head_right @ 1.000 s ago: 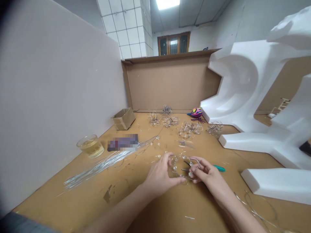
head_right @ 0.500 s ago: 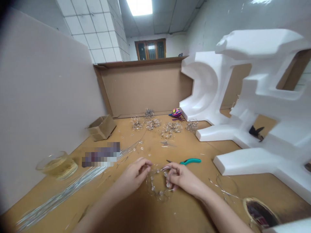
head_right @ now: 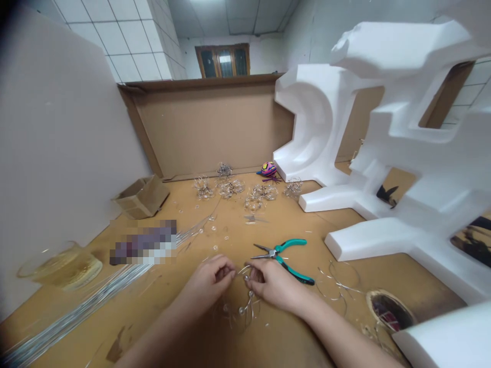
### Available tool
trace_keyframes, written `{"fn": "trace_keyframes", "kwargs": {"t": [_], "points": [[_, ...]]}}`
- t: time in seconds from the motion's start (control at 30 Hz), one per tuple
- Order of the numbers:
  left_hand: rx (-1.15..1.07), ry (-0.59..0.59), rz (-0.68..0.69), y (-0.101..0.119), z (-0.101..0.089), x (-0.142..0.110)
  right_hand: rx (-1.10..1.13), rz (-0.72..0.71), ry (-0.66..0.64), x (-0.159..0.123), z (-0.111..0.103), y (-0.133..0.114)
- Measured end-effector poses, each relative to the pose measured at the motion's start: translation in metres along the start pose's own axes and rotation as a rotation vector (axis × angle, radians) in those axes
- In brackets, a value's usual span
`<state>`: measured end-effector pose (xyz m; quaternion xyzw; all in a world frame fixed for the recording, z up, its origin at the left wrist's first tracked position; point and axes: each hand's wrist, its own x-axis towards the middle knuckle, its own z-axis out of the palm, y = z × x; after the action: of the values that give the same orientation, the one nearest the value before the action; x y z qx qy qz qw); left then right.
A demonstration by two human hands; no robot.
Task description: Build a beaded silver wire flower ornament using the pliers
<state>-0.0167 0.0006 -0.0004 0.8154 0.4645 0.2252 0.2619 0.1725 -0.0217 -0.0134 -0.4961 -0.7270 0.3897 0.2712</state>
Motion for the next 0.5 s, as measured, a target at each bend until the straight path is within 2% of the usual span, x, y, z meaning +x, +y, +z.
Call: {"fn": "trace_keyframes", "kwargs": {"t": [0.07,0.27,0.4,0.5], "points": [[0.021,-0.002,0.004,0.001,0.003,0.0,-0.091,-0.043,0.012,-0.001,0.0,-0.005],[0.111,-0.004,0.027,-0.002,0.013,0.002,-0.189,-0.036,0.031,0.0,0.001,-0.009],[0.157,-0.025,0.02,0.0,0.012,0.0,-0.243,-0.018,0.053,-0.003,0.006,-0.007],[0.144,-0.043,-0.004,0.002,0.01,-0.002,-0.304,-0.016,0.015,-0.006,0.003,-0.01]]}}
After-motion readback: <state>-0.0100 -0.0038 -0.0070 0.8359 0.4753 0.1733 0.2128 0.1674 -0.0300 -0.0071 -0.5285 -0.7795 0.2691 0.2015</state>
